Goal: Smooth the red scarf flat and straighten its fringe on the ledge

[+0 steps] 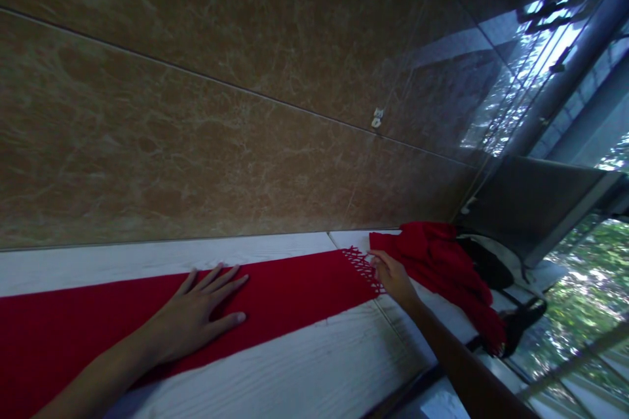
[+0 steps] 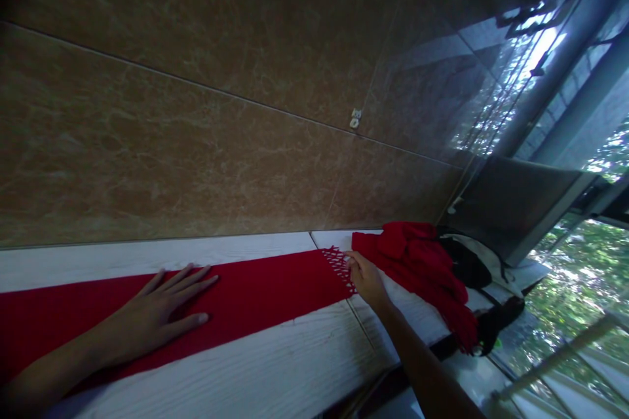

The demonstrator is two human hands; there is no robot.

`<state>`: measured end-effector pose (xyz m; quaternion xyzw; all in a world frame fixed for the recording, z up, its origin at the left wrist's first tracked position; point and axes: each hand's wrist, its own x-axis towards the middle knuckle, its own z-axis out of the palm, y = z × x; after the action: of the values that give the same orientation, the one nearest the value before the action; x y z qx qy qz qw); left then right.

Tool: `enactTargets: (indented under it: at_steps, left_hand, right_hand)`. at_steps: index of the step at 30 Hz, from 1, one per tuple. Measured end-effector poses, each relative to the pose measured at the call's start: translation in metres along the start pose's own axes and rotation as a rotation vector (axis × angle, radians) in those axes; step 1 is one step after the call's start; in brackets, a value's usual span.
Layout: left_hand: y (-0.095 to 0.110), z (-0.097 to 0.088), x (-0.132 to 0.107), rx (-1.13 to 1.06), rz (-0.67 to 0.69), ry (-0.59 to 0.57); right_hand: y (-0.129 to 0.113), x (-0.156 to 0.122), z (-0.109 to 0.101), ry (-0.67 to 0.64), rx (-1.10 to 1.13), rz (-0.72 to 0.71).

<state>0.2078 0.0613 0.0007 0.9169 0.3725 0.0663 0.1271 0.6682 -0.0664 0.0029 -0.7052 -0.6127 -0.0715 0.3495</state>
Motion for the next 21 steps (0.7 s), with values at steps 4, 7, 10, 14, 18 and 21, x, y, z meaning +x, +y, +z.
enactTargets:
  at_steps: [4,7,10,14,18,21]
  left_hand:
    - [0.000,0.001,0.000,0.014,-0.011,-0.022]
    - [-0.001,0.002,0.001,0.005,-0.006,-0.008]
    - [-0.004,0.005,0.001,0.000,0.009,0.028]
    - [-0.004,0.005,0.002,-0.001,0.006,0.025]
    - [-0.002,0.001,0.001,0.014,0.003,-0.001]
    - [0.000,0.000,0.001,0.025,-0.010,-0.014]
  right_hand:
    - [-0.008,-0.014,0.003,-0.076,0.049,-0.020]
    - [-0.002,-0.020,-0.002,-0.086,0.014,-0.015]
    - [0.013,-0.023,-0.017,-0.037,-0.066,0.009]
    - [0.028,-0.025,-0.040,0.037,-0.134,0.055]
    - [0.019,-0.026,-0.043,0.006,-0.099,0.028]
    - [0.002,-0.025,-0.034,-0.084,-0.049,-0.048]
